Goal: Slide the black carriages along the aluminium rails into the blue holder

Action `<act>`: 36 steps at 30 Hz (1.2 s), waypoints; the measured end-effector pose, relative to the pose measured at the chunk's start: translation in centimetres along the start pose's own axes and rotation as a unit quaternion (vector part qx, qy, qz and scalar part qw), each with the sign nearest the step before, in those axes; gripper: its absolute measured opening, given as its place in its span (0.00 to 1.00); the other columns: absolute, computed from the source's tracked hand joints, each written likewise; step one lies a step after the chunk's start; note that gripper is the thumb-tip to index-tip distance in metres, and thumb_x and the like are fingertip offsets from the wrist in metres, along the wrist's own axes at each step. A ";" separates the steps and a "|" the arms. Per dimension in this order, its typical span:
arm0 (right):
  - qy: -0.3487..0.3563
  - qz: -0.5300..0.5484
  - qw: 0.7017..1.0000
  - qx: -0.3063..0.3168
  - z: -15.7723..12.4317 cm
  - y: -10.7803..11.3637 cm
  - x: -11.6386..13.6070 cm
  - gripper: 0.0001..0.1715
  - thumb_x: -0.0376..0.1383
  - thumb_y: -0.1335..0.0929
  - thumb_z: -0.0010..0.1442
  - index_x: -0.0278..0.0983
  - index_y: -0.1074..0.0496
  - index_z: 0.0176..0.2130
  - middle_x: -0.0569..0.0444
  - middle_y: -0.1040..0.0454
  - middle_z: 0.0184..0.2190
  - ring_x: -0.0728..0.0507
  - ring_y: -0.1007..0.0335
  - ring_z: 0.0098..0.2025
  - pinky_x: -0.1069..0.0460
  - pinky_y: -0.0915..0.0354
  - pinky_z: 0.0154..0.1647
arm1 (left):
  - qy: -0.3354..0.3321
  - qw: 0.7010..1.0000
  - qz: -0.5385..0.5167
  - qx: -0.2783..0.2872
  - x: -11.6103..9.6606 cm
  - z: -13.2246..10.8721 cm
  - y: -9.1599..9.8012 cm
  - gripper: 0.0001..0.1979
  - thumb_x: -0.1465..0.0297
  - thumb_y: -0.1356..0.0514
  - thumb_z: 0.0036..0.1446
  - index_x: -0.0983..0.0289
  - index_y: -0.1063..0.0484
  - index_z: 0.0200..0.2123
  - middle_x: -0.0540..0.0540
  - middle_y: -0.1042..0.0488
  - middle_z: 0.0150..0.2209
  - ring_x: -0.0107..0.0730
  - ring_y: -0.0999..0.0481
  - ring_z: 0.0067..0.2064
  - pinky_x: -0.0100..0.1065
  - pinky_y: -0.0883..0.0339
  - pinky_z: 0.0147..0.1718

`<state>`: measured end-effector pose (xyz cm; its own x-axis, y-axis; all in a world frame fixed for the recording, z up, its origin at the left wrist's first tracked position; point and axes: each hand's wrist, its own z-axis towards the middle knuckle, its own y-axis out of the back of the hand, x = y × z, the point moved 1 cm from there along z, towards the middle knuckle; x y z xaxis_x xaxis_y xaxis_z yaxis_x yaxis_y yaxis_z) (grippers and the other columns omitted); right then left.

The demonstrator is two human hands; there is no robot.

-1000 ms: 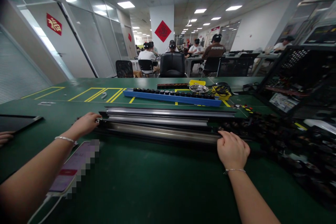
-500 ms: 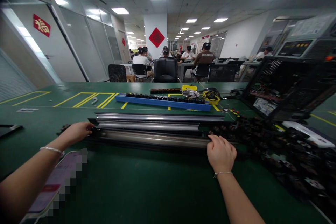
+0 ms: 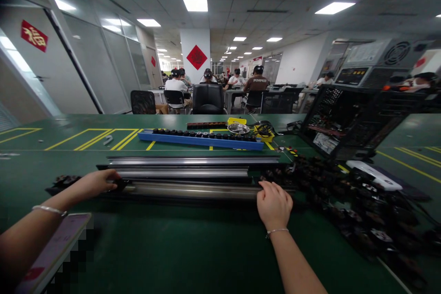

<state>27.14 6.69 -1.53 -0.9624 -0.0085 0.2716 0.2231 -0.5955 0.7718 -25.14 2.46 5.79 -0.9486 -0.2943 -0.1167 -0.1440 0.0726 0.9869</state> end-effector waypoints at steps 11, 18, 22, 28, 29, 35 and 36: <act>-0.001 0.006 1.000 -0.002 -0.1 0.0 0.1 0.19 0.31 0.41 0.54 0.41 0.27 0.41 0.55 0.26 0.45 0.43 0.38 0.51 0.45 0.51 0.51 | -0.051 0.998 -0.036 0.012 -2.3 0.2 -1.1 0.20 0.66 0.43 0.47 0.64 0.32 0.45 0.57 0.25 0.46 0.35 0.26 0.46 0.28 0.36 0.42; -0.005 0.014 1.000 -0.001 -0.1 0.1 0.2 0.19 0.31 0.42 0.54 0.41 0.27 0.41 0.56 0.26 0.45 0.43 0.38 0.51 0.45 0.51 0.52 | -0.099 0.994 0.036 0.017 -6.4 -0.7 -0.9 0.19 0.64 0.45 0.47 0.60 0.30 0.45 0.55 0.24 0.44 0.39 0.26 0.45 0.33 0.36 0.42; -0.008 0.019 1.000 0.000 -0.1 0.1 0.2 0.19 0.32 0.42 0.54 0.40 0.26 0.41 0.55 0.26 0.45 0.43 0.38 0.51 0.45 0.52 0.52 | -0.100 0.994 0.030 0.031 -7.8 -1.0 -0.9 0.19 0.65 0.44 0.47 0.60 0.30 0.45 0.55 0.24 0.44 0.39 0.26 0.45 0.32 0.36 0.41; -0.012 0.018 1.000 0.017 0.0 0.0 0.1 0.20 0.32 0.42 0.55 0.41 0.27 0.41 0.56 0.26 0.46 0.43 0.39 0.52 0.45 0.53 0.51 | -0.115 0.993 0.007 0.023 -9.5 -1.4 -1.1 0.18 0.65 0.44 0.47 0.60 0.29 0.44 0.56 0.24 0.42 0.40 0.26 0.44 0.33 0.36 0.40; -0.012 0.017 1.000 0.019 0.0 0.0 0.1 0.20 0.32 0.43 0.55 0.41 0.27 0.41 0.55 0.27 0.46 0.43 0.39 0.51 0.45 0.53 0.51 | -0.116 0.993 0.005 0.022 -9.6 -1.4 -1.1 0.18 0.65 0.43 0.47 0.60 0.29 0.43 0.56 0.23 0.42 0.41 0.26 0.44 0.34 0.36 0.40; -0.012 0.018 0.999 0.025 0.0 0.0 0.1 0.20 0.32 0.42 0.55 0.41 0.26 0.41 0.54 0.26 0.45 0.42 0.39 0.51 0.45 0.53 0.51 | -0.105 0.994 -0.040 0.009 -9.5 -1.6 -1.4 0.17 0.66 0.43 0.46 0.58 0.28 0.42 0.55 0.23 0.42 0.40 0.26 0.44 0.34 0.36 0.42; -0.011 0.018 0.999 0.025 0.0 0.0 0.1 0.20 0.32 0.42 0.55 0.41 0.26 0.41 0.54 0.26 0.45 0.42 0.39 0.51 0.45 0.52 0.51 | -0.101 0.993 -0.054 0.005 -9.4 -1.7 -1.6 0.17 0.66 0.43 0.47 0.59 0.28 0.42 0.55 0.23 0.42 0.39 0.26 0.44 0.34 0.36 0.43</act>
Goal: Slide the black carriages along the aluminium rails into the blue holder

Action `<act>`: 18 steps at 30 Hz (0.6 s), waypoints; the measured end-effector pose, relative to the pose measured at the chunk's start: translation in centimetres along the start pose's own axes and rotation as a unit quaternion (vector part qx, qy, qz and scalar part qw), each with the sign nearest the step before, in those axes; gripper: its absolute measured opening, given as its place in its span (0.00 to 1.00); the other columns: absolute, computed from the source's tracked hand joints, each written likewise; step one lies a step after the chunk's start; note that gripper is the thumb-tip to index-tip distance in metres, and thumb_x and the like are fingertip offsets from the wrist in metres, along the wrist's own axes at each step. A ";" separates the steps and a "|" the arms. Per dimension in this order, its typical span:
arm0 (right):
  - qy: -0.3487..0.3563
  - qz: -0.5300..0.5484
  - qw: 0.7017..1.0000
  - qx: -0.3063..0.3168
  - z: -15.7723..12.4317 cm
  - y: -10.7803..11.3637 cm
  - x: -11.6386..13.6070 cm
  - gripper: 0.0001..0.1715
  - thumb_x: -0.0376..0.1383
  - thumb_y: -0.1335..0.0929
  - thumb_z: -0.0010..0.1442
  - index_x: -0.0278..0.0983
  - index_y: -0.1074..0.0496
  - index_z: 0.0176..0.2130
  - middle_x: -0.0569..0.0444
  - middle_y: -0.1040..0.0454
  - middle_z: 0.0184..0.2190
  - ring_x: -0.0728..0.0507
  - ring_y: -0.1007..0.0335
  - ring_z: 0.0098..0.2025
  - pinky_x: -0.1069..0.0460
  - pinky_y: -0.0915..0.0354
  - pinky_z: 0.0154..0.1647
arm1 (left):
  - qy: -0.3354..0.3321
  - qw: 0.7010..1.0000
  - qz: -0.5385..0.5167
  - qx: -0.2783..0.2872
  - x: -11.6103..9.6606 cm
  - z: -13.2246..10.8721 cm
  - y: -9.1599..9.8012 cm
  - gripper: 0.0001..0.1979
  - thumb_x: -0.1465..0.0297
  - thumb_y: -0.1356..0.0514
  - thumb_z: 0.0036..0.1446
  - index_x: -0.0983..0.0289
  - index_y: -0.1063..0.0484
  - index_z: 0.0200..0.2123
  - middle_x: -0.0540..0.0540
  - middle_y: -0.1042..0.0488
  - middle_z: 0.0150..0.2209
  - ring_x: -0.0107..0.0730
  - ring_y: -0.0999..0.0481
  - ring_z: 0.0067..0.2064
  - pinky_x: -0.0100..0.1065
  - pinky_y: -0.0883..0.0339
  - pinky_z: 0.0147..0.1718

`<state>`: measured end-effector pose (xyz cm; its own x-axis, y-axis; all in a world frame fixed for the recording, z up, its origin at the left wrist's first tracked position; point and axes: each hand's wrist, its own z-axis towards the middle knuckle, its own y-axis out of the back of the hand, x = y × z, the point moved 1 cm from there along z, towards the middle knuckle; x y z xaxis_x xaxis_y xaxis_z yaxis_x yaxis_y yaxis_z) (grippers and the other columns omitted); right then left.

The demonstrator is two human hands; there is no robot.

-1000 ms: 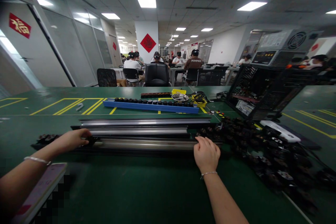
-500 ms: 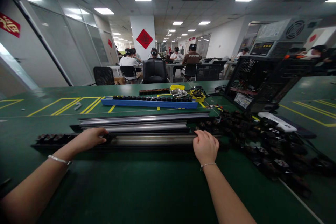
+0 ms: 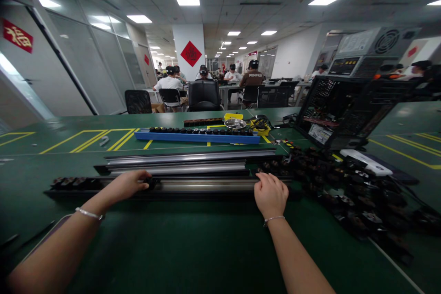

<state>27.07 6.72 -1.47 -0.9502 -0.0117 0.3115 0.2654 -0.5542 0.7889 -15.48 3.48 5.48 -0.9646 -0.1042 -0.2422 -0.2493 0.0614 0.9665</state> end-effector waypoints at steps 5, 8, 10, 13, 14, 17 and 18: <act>0.002 -0.007 1.000 -0.012 0.0 0.0 0.0 0.20 0.32 0.42 0.54 0.41 0.27 0.41 0.56 0.26 0.45 0.43 0.39 0.51 0.46 0.52 0.51 | 0.033 0.995 -0.086 -0.035 0.5 -0.7 -1.2 0.19 0.66 0.44 0.49 0.61 0.30 0.46 0.55 0.25 0.46 0.37 0.27 0.48 0.33 0.37 0.47; 0.005 -0.010 1.000 -0.017 -0.1 0.0 0.0 0.20 0.31 0.42 0.54 0.41 0.27 0.41 0.56 0.26 0.45 0.44 0.38 0.51 0.46 0.51 0.51 | 0.032 0.991 -0.121 -0.050 0.5 -1.0 -1.7 0.21 0.65 0.44 0.49 0.62 0.31 0.48 0.56 0.25 0.47 0.37 0.27 0.49 0.34 0.37 0.48; 0.006 -0.010 1.000 -0.017 -0.1 0.0 0.0 0.20 0.31 0.41 0.54 0.41 0.27 0.41 0.56 0.26 0.45 0.44 0.38 0.51 0.46 0.51 0.51 | 0.036 0.989 -0.132 -0.053 0.1 -1.1 -1.8 0.20 0.65 0.44 0.49 0.62 0.31 0.48 0.56 0.25 0.47 0.36 0.27 0.49 0.35 0.37 0.49; 0.004 -0.010 1.000 -0.017 -0.1 0.1 0.1 0.20 0.32 0.42 0.54 0.41 0.27 0.41 0.55 0.26 0.45 0.43 0.38 0.51 0.45 0.51 0.51 | 0.039 0.988 -0.142 -0.052 -1.0 -1.3 -2.0 0.20 0.66 0.44 0.50 0.61 0.31 0.47 0.55 0.25 0.47 0.37 0.27 0.49 0.35 0.36 0.49; 0.004 -0.011 1.000 -0.016 -0.1 0.1 0.1 0.20 0.32 0.42 0.54 0.41 0.27 0.41 0.55 0.26 0.45 0.43 0.38 0.51 0.45 0.51 0.51 | 0.037 0.987 -0.146 -0.050 -1.4 -1.3 -2.1 0.20 0.65 0.44 0.50 0.61 0.31 0.48 0.55 0.25 0.47 0.36 0.27 0.49 0.35 0.36 0.49; 0.003 -0.011 1.000 -0.013 -0.1 0.3 0.2 0.20 0.32 0.42 0.54 0.41 0.27 0.41 0.55 0.26 0.45 0.43 0.38 0.51 0.45 0.51 0.51 | 0.032 0.985 -0.158 -0.054 -2.5 -1.4 -2.5 0.20 0.66 0.43 0.50 0.61 0.31 0.48 0.55 0.25 0.47 0.36 0.27 0.49 0.34 0.36 0.49; 0.004 -0.010 1.000 -0.012 -0.1 0.3 0.3 0.20 0.32 0.42 0.54 0.41 0.27 0.41 0.55 0.26 0.45 0.43 0.38 0.51 0.45 0.51 0.51 | 0.031 0.985 -0.161 -0.053 -2.8 -1.3 -2.6 0.20 0.66 0.43 0.50 0.62 0.31 0.48 0.56 0.25 0.47 0.36 0.27 0.49 0.34 0.36 0.49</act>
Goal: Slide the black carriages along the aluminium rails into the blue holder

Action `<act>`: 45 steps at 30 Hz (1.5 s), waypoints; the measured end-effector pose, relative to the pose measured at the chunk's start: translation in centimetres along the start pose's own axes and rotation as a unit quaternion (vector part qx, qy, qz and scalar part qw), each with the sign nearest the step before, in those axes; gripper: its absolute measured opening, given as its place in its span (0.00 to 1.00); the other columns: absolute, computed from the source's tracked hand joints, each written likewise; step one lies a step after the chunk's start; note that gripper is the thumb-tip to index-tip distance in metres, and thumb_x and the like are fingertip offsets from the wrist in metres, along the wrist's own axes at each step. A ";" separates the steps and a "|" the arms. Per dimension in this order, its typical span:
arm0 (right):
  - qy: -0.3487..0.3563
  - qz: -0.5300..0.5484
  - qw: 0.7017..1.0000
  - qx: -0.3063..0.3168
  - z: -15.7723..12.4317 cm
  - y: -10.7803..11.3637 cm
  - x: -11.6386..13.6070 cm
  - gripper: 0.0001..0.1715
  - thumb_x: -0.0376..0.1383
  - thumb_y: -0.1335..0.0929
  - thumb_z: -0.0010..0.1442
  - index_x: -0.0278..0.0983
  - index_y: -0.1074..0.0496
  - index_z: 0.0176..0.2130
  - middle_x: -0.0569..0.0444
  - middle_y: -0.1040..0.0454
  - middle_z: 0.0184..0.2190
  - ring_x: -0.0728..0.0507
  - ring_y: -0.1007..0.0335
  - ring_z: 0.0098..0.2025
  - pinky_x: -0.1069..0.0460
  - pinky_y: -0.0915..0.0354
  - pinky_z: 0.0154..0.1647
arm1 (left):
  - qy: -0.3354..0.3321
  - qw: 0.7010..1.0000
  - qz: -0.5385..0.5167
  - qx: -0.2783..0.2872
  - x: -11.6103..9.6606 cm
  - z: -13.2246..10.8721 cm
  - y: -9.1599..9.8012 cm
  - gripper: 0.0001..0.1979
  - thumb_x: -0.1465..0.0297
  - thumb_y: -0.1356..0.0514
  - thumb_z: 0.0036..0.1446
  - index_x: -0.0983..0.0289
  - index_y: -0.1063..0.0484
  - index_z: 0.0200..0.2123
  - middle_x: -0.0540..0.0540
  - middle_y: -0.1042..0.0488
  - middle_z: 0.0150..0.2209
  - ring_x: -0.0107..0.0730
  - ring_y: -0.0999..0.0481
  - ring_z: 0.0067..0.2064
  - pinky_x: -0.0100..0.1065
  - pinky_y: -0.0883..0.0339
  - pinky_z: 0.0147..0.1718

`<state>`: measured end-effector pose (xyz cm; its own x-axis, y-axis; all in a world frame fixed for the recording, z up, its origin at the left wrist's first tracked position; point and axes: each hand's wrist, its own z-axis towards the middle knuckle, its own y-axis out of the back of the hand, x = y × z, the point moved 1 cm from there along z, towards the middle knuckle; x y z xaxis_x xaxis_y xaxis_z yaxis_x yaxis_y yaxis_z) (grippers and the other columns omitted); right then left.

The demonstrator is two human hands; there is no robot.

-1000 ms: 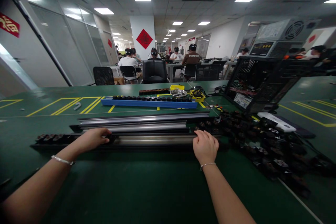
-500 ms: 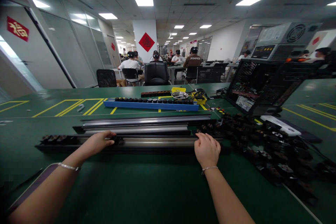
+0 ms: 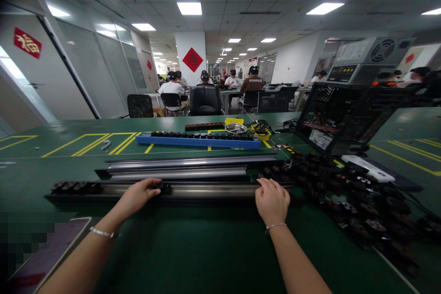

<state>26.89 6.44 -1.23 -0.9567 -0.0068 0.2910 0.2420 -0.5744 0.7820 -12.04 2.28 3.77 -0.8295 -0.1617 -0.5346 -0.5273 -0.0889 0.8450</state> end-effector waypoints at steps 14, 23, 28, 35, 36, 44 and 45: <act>0.001 -0.007 1.000 -0.008 0.0 -0.3 -0.1 0.20 0.31 0.41 0.54 0.42 0.26 0.41 0.56 0.26 0.45 0.43 0.38 0.51 0.45 0.50 0.51 | -0.005 1.000 -0.009 -0.007 -0.4 -0.1 -0.3 0.20 0.66 0.43 0.50 0.62 0.30 0.48 0.56 0.25 0.47 0.37 0.27 0.49 0.34 0.36 0.48; 0.009 0.006 1.000 -0.008 0.1 -0.5 -0.4 0.18 0.33 0.41 0.54 0.41 0.27 0.41 0.55 0.26 0.45 0.43 0.39 0.51 0.45 0.52 0.52 | -0.020 0.999 -0.041 -0.017 -1.0 0.1 -2.2 0.20 0.65 0.42 0.50 0.62 0.30 0.48 0.55 0.26 0.47 0.37 0.28 0.49 0.35 0.36 0.49; 0.014 0.003 1.000 -0.001 0.1 -0.4 -0.4 0.18 0.35 0.40 0.55 0.41 0.27 0.42 0.54 0.26 0.45 0.42 0.39 0.51 0.45 0.52 0.52 | -0.034 0.998 -0.039 -0.038 -0.9 -0.2 -3.2 0.21 0.64 0.43 0.51 0.61 0.31 0.50 0.55 0.26 0.48 0.37 0.28 0.49 0.35 0.37 0.48; 0.012 -0.003 1.000 0.006 0.1 0.1 -0.2 0.19 0.35 0.41 0.55 0.41 0.28 0.42 0.56 0.26 0.46 0.43 0.39 0.52 0.45 0.51 0.52 | -0.094 0.988 0.015 -0.120 -0.6 -1.3 -4.5 0.21 0.61 0.48 0.57 0.59 0.33 0.52 0.55 0.27 0.48 0.37 0.30 0.49 0.37 0.39 0.50; 0.012 -0.003 1.000 0.008 0.1 0.1 -0.2 0.19 0.35 0.41 0.55 0.41 0.28 0.42 0.56 0.26 0.46 0.43 0.39 0.52 0.45 0.51 0.52 | -0.095 0.986 0.027 -0.133 -0.7 -1.5 -4.7 0.21 0.61 0.49 0.57 0.59 0.33 0.52 0.55 0.27 0.47 0.38 0.30 0.49 0.37 0.39 0.50; 0.020 -0.018 0.999 0.022 0.1 0.1 -0.7 0.20 0.37 0.42 0.56 0.41 0.28 0.44 0.54 0.27 0.47 0.42 0.38 0.52 0.44 0.49 0.53 | -0.124 0.972 0.074 -0.184 -0.5 -2.0 -5.9 0.20 0.61 0.48 0.58 0.60 0.34 0.52 0.57 0.27 0.46 0.39 0.29 0.47 0.39 0.38 0.48; 0.023 -0.021 0.999 0.026 0.1 0.1 -0.8 0.20 0.38 0.42 0.56 0.41 0.28 0.44 0.54 0.27 0.47 0.42 0.38 0.52 0.43 0.49 0.53 | -0.129 0.970 0.074 -0.193 -0.4 -2.0 -6.0 0.20 0.62 0.48 0.58 0.60 0.34 0.52 0.57 0.27 0.46 0.39 0.29 0.47 0.40 0.38 0.48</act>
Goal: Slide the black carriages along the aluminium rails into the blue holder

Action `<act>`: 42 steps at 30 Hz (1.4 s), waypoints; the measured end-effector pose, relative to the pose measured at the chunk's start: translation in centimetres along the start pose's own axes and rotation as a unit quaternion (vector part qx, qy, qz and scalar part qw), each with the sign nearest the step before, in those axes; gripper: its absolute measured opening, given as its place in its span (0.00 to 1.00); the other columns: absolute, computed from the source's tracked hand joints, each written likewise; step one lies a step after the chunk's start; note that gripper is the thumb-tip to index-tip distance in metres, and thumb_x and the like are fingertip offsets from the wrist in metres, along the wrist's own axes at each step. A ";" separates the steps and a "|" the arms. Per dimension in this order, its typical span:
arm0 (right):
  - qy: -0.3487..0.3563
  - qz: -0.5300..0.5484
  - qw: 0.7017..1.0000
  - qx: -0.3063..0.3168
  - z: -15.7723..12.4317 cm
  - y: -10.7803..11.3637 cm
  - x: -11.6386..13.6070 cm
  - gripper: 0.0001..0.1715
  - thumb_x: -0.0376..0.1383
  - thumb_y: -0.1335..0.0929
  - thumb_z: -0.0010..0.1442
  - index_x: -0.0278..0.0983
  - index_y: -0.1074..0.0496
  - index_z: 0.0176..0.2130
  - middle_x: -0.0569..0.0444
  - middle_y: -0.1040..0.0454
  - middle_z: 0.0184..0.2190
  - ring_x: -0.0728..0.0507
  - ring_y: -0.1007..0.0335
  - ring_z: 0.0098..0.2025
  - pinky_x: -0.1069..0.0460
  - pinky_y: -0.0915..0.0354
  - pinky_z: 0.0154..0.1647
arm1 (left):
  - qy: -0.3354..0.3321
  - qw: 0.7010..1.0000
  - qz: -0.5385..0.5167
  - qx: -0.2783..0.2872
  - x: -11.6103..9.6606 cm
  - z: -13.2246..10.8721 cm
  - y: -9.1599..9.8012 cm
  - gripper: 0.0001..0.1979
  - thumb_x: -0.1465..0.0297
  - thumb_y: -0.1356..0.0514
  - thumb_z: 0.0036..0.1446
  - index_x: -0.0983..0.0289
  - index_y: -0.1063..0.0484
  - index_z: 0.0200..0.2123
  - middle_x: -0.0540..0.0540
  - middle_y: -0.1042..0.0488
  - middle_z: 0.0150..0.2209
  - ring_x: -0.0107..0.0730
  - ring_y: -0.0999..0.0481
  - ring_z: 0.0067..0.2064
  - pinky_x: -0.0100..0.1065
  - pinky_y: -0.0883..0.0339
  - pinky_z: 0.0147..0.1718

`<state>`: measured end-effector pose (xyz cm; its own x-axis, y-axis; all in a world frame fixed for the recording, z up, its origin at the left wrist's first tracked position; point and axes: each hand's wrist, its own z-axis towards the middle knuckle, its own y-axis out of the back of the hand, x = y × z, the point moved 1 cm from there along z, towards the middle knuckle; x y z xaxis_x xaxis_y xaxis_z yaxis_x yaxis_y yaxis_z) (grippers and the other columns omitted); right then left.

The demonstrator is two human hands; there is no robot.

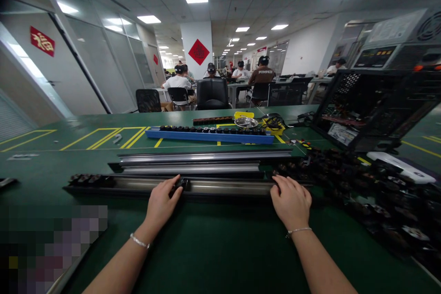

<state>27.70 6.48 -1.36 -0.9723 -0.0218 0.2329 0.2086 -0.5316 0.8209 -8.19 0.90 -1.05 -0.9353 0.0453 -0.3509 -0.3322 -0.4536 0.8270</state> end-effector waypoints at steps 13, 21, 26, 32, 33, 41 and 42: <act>-0.003 -0.024 0.999 0.023 0.1 0.3 -0.2 0.22 0.35 0.43 0.54 0.41 0.28 0.44 0.53 0.28 0.48 0.39 0.37 0.52 0.39 0.45 0.51 | 0.001 0.998 0.012 -0.057 -1.1 -0.4 0.2 0.16 0.67 0.44 0.54 0.62 0.30 0.46 0.55 0.24 0.39 0.38 0.26 0.40 0.40 0.35 0.40; 0.007 -0.025 0.999 0.025 0.2 0.2 -0.7 0.22 0.34 0.43 0.53 0.41 0.28 0.43 0.50 0.28 0.47 0.36 0.37 0.51 0.38 0.43 0.49 | -0.002 0.998 0.008 -0.054 -1.4 -0.7 0.3 0.16 0.67 0.44 0.54 0.61 0.31 0.46 0.54 0.24 0.40 0.36 0.26 0.40 0.39 0.36 0.40; 0.004 -0.024 0.999 0.030 0.3 0.2 -0.8 0.22 0.35 0.43 0.54 0.41 0.28 0.44 0.51 0.28 0.47 0.36 0.36 0.51 0.37 0.43 0.49 | -0.001 0.999 0.014 -0.043 -1.5 -0.7 0.4 0.16 0.66 0.43 0.54 0.59 0.30 0.47 0.53 0.23 0.39 0.36 0.26 0.39 0.39 0.38 0.39; 0.003 -0.032 0.999 0.024 0.3 0.3 -0.5 0.21 0.35 0.43 0.54 0.41 0.28 0.43 0.50 0.28 0.47 0.37 0.36 0.51 0.38 0.43 0.49 | -0.011 0.999 0.025 -0.047 -1.8 -0.8 0.3 0.17 0.65 0.43 0.54 0.59 0.30 0.48 0.53 0.23 0.40 0.36 0.26 0.39 0.39 0.39 0.39; 0.004 -0.033 0.999 0.020 0.3 0.4 -0.4 0.21 0.35 0.43 0.55 0.41 0.28 0.43 0.50 0.28 0.46 0.37 0.36 0.51 0.38 0.43 0.50 | -0.014 0.999 0.023 -0.045 -1.9 -0.8 0.3 0.17 0.65 0.44 0.55 0.59 0.30 0.48 0.53 0.23 0.40 0.36 0.27 0.39 0.39 0.39 0.39; 0.020 -0.024 0.999 0.006 -0.2 0.0 0.1 0.22 0.38 0.45 0.59 0.41 0.29 0.45 0.51 0.28 0.48 0.38 0.38 0.53 0.35 0.49 0.54 | -0.038 0.999 0.012 -0.025 -2.6 -1.1 0.2 0.19 0.66 0.46 0.56 0.60 0.33 0.52 0.54 0.24 0.43 0.37 0.28 0.43 0.41 0.39 0.42; 0.032 -0.021 0.999 0.008 -0.4 -0.2 0.3 0.22 0.39 0.45 0.59 0.41 0.29 0.46 0.51 0.29 0.49 0.38 0.38 0.53 0.35 0.50 0.54 | -0.040 0.999 0.012 -0.023 -2.7 -1.1 0.2 0.19 0.66 0.46 0.56 0.60 0.33 0.52 0.55 0.24 0.43 0.37 0.28 0.43 0.41 0.39 0.42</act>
<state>27.38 6.25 -1.63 -0.9848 -0.0553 0.1648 0.1693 -0.5187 0.8380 -5.57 -0.28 -0.40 -0.9503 0.1031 -0.2938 -0.3051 -0.4965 0.8126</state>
